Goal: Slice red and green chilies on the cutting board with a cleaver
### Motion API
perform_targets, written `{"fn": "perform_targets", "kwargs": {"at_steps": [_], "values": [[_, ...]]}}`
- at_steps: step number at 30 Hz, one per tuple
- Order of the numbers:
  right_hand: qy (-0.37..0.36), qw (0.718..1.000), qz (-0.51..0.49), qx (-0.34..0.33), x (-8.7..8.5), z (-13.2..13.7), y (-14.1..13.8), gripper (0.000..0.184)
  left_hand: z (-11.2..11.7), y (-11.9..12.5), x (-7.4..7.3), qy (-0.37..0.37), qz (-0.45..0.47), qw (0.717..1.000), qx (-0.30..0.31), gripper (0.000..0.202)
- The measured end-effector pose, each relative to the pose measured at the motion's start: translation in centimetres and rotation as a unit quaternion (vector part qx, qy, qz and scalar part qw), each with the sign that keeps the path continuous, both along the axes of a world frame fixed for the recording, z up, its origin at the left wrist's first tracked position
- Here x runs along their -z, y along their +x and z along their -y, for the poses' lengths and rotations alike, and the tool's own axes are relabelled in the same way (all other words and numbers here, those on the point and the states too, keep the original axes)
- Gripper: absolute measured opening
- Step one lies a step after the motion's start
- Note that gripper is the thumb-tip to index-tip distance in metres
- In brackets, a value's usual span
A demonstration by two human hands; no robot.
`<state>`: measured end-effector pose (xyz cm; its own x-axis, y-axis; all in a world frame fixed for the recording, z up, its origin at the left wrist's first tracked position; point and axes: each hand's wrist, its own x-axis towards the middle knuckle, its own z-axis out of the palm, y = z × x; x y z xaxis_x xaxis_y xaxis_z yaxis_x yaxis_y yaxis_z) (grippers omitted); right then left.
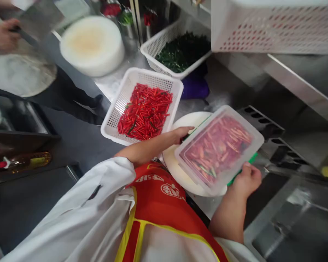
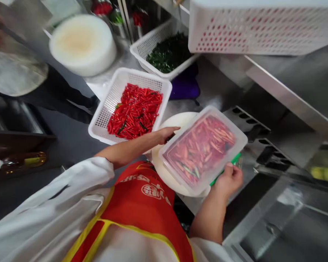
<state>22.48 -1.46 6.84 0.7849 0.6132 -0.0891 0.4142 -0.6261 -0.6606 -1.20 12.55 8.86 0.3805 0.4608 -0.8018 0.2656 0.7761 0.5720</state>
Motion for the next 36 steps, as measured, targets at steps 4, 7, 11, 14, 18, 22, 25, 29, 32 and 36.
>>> {"fn": "perform_targets", "kwargs": {"at_steps": [4,7,11,14,18,22,25,29,32,36], "values": [[0.11,0.992,0.002,0.055,0.8,0.9,1.1,0.026,-1.0,0.0,3.2,-0.111,0.086,0.988,-0.07,0.048],[0.153,0.986,-0.022,0.057,1.1,0.2,0.9,0.029,-1.5,-1.0,2.8,-0.083,0.139,0.982,-0.098,0.046],[0.177,0.98,-0.05,0.07,0.5,0.2,0.4,0.032,-1.1,-1.0,1.6,0.065,0.15,0.98,-0.115,0.043],[0.189,0.975,-0.103,0.062,0.2,0.3,-0.2,0.044,-0.6,-0.1,1.1,0.174,0.176,0.967,-0.065,0.073],[0.21,0.951,-0.226,-0.011,-0.3,0.1,-0.8,0.063,-1.0,0.6,0.4,0.281,0.129,0.945,0.103,0.105],[0.199,0.956,-0.215,-0.021,-0.6,-0.3,-1.3,0.067,-2.8,0.4,-0.6,0.322,0.022,0.919,0.228,0.104],[0.198,0.958,-0.207,-0.032,-0.7,-0.7,-1.7,0.066,-4.3,0.3,-1.1,0.33,-0.036,0.895,0.299,0.099],[0.184,0.964,-0.185,-0.042,-0.4,-1.2,-1.8,0.068,-5.0,0.6,-1.4,0.347,-0.104,0.872,0.329,0.085],[0.167,0.974,-0.143,-0.047,-0.4,-1.2,-1.5,0.066,-3.6,0.2,-2.0,0.375,-0.129,0.872,0.288,0.081],[0.1,0.991,-0.081,-0.048,-0.8,-0.9,-1.2,0.064,1.2,-4.1,-3.9,0.33,-0.012,0.929,0.167,0.067]]}}
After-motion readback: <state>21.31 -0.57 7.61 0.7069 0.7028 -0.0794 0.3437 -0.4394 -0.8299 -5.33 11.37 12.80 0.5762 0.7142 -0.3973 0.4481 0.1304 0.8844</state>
